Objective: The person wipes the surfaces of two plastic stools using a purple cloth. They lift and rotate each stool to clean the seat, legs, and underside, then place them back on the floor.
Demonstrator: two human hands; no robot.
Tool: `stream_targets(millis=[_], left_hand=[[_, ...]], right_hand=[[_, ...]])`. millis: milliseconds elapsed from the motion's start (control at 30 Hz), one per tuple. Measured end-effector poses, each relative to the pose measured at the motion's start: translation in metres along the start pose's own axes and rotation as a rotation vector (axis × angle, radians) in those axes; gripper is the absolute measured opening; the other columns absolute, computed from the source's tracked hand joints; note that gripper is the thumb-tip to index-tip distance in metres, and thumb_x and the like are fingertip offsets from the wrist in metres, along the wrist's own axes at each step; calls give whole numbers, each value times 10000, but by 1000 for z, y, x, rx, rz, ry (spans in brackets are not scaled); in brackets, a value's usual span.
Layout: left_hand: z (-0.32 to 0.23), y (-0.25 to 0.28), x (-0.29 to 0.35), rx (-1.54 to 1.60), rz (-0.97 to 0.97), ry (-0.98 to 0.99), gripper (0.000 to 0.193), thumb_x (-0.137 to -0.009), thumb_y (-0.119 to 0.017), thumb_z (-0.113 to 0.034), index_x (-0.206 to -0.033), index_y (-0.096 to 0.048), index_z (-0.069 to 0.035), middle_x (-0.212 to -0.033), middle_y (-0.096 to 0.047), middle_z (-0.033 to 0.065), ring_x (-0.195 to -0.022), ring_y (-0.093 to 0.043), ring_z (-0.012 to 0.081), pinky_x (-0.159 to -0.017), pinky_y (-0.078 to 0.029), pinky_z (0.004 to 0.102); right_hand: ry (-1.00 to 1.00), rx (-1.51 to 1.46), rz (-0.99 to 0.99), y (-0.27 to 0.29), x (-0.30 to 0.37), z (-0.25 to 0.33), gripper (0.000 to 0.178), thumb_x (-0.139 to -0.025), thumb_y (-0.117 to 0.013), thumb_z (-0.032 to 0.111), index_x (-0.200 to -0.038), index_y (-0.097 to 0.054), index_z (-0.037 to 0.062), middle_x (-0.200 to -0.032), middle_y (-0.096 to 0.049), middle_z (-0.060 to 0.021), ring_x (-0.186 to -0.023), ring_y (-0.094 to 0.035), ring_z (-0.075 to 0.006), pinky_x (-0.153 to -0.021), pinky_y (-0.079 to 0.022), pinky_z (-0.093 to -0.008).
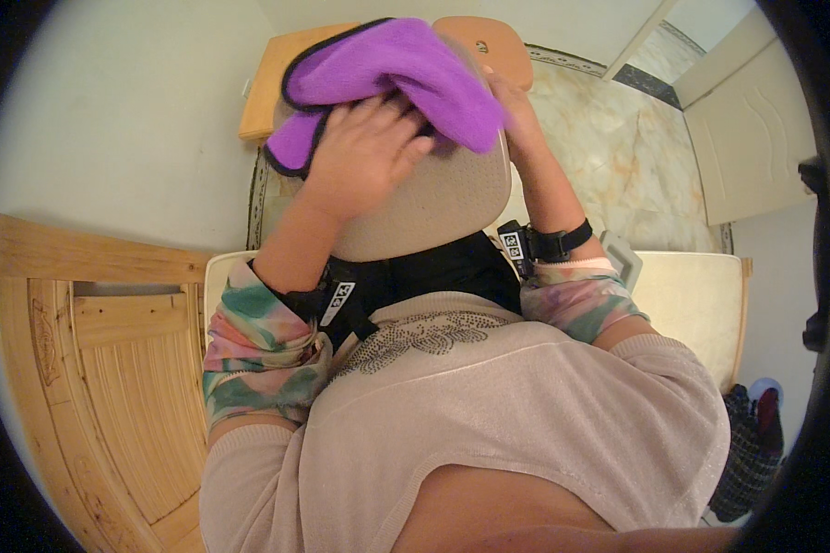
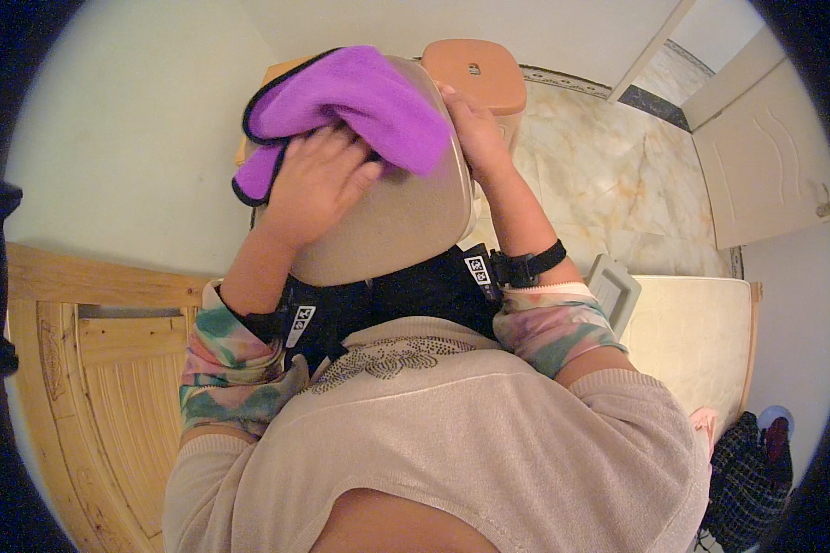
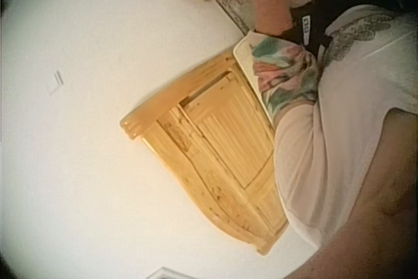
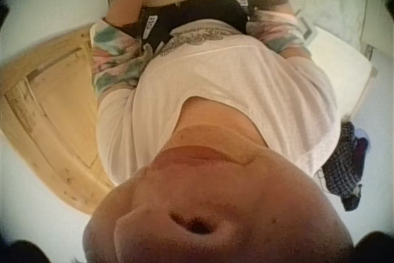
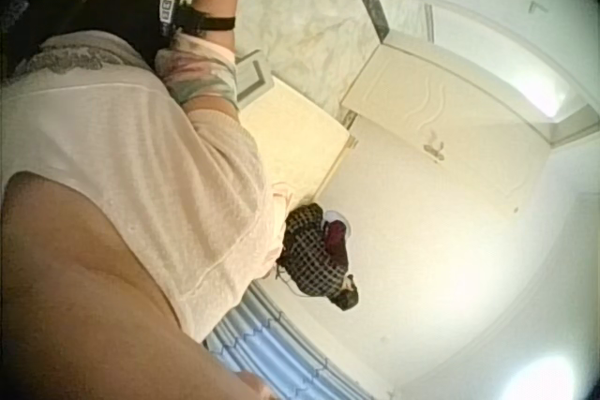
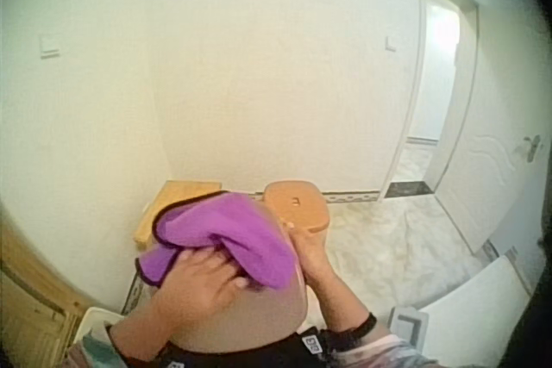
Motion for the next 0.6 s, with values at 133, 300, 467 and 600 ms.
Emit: stream_targets(millis=[133,300,467,600], left_hand=[[15,3,12,1,9,173,441,-961,-464,-389,-1237,-597,-72,-1304,-567,141,-1260,-467,323,-1041,-307,502],[3,7,27,-54,96,224,459,-957,-462,-403,-1242,-583,-64,-1269,-575,147,-1227,-477,341,-1042,-305,510],[-33,12,40,53,217,167,445,-929,-508,-410,-1214,-584,-76,-1204,-587,133,-1185,-496,333,-1009,-330,504],[-63,9,47,105,170,44,424,-906,-563,-385,-1191,-599,-73,-1192,-588,119,-1184,-496,323,-1005,-334,496]], right_hand=[[-64,-95,-84,-6,5,13,461,-984,-477,308,-1279,-582,-30,-1212,-640,-127,-1082,-589,-188,-949,-443,-289],[-10,-3,-74,-3,-4,4,473,-978,-475,338,-1259,-604,-20,-1217,-640,-139,-1075,-593,-198,-932,-447,-305],[-133,-49,-114,0,-4,4,503,-980,-473,381,-1250,-605,-22,-1216,-629,-142,-1074,-583,-206,-930,-442,-312],[-78,-8,-127,2,-1,5,508,-981,-475,388,-1253,-600,-22,-1192,-642,-147,-1084,-585,-219,-948,-433,-313]])
Point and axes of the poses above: each hand's wrist, its own x-axis away from the middle knuckle, its own y-axis out of the back of the hand, z = x × y, the point moved 1 cm from there along -x, towards the middle knuckle
